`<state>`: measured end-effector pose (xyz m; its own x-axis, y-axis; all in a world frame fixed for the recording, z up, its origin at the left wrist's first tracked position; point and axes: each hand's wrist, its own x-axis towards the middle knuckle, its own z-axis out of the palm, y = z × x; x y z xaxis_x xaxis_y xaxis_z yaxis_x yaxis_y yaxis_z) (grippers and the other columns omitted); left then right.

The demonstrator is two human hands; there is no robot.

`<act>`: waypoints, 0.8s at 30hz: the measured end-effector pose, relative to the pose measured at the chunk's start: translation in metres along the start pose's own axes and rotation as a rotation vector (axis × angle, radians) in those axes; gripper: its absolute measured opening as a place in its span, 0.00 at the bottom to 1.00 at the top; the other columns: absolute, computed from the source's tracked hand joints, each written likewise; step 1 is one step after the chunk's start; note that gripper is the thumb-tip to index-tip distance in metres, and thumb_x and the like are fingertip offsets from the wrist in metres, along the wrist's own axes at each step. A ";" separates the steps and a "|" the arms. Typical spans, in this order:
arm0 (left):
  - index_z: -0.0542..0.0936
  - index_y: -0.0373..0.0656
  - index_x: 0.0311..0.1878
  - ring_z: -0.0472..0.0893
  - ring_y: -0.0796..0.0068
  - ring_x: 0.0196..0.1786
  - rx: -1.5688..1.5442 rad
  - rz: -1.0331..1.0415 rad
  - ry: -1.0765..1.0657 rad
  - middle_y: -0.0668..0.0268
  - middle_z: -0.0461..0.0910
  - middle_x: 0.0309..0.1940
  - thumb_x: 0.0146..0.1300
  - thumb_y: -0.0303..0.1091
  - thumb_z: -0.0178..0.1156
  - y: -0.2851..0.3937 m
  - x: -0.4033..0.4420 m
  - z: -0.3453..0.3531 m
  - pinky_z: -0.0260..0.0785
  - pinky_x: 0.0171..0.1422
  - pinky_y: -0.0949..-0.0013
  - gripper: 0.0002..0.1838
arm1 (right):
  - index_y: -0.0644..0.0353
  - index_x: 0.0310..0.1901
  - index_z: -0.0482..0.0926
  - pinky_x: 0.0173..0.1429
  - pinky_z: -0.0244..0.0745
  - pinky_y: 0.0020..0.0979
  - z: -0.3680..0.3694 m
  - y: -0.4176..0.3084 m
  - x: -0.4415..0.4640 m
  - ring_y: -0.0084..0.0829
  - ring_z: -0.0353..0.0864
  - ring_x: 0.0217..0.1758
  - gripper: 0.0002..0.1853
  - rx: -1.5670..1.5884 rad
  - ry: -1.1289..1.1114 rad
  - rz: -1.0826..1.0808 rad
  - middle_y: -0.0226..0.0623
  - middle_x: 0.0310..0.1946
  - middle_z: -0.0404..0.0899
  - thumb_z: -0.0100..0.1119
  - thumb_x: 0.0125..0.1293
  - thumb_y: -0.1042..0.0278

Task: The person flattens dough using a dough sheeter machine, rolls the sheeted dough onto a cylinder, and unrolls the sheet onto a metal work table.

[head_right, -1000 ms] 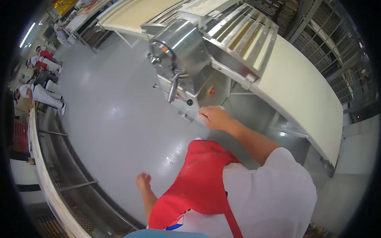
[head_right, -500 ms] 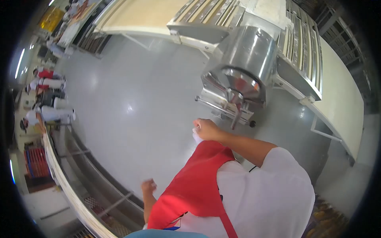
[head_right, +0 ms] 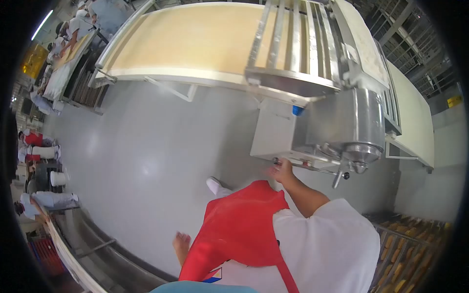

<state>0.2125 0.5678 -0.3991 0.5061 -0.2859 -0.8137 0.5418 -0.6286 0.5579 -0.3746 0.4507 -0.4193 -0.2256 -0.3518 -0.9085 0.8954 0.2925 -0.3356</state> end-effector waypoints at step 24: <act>0.59 0.28 0.68 0.67 0.56 0.61 -0.312 0.205 -0.534 0.46 0.61 0.60 0.62 0.32 0.60 0.525 -0.034 0.680 0.68 0.66 0.53 0.35 | 0.63 0.66 0.67 0.52 0.75 0.39 0.137 -0.008 -0.135 0.33 0.84 0.47 0.31 0.846 -0.227 -0.445 0.39 0.62 0.76 0.51 0.67 0.52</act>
<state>0.0233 -0.2446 -0.1901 0.2600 -0.7483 -0.6103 0.6798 -0.3070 0.6660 -0.2990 0.3740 -0.2593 -0.6092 -0.4639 -0.6432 0.7459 -0.6105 -0.2662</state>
